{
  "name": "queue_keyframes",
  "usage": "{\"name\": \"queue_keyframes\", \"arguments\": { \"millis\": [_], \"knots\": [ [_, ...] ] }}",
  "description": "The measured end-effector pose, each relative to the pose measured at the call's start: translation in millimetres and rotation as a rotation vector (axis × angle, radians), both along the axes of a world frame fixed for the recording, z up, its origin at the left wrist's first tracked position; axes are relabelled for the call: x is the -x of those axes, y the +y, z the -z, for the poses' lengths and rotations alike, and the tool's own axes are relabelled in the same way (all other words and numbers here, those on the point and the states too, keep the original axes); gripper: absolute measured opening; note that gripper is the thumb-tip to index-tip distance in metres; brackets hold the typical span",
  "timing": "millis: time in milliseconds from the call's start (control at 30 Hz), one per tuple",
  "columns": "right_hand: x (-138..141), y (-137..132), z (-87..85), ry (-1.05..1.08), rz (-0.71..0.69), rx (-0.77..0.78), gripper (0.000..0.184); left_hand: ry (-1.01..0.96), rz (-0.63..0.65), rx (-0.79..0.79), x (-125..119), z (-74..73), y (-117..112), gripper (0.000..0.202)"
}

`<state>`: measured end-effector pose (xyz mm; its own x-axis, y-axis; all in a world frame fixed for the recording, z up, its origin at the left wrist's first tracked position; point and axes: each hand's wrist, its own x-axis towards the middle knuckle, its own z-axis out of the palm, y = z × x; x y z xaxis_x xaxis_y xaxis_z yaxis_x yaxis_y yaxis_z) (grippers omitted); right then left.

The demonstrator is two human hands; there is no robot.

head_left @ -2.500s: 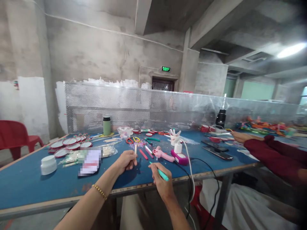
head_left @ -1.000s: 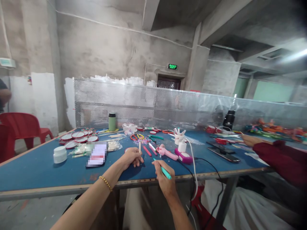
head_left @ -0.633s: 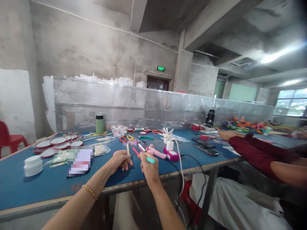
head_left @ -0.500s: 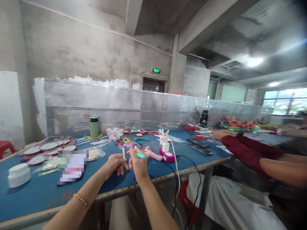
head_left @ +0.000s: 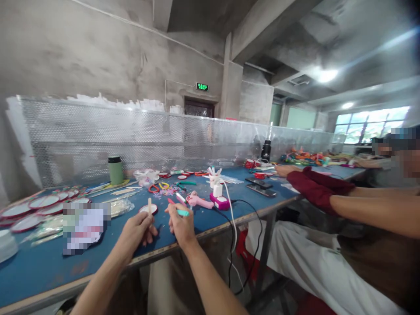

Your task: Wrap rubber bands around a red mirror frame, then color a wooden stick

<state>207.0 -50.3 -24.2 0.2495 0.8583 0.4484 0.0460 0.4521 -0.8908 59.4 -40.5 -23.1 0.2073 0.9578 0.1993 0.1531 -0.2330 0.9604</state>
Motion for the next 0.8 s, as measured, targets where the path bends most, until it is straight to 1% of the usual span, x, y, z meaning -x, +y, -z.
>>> {"name": "queue_keyframes", "arguments": {
  "millis": [67,100,233,367,600,800],
  "knots": [
    [2,5,-1.6,0.011,-0.005,0.032,0.034,-0.028,-0.013,-0.082,2,2.7,-7,0.036],
    [3,8,-2.2,0.014,-0.013,0.053,0.033,-0.033,-0.010,-0.097,3,3.3,-10,0.036],
    [3,13,-3.4,-0.009,-0.061,0.104,0.033,-0.038,0.013,-0.076,4,3.2,-14,0.038],
    [1,9,-2.7,-0.043,-0.076,0.081,0.031,-0.051,0.015,-0.079,4,2.3,-14,0.039],
    [0,7,0.6,-0.088,-0.085,0.053,0.030,-0.011,-0.137,-0.068,3,0.5,-15,0.043],
    [0,4,-0.8,-0.106,-0.055,0.048,0.031,0.004,-0.125,-0.084,5,2.6,-13,0.047]
  ]
}}
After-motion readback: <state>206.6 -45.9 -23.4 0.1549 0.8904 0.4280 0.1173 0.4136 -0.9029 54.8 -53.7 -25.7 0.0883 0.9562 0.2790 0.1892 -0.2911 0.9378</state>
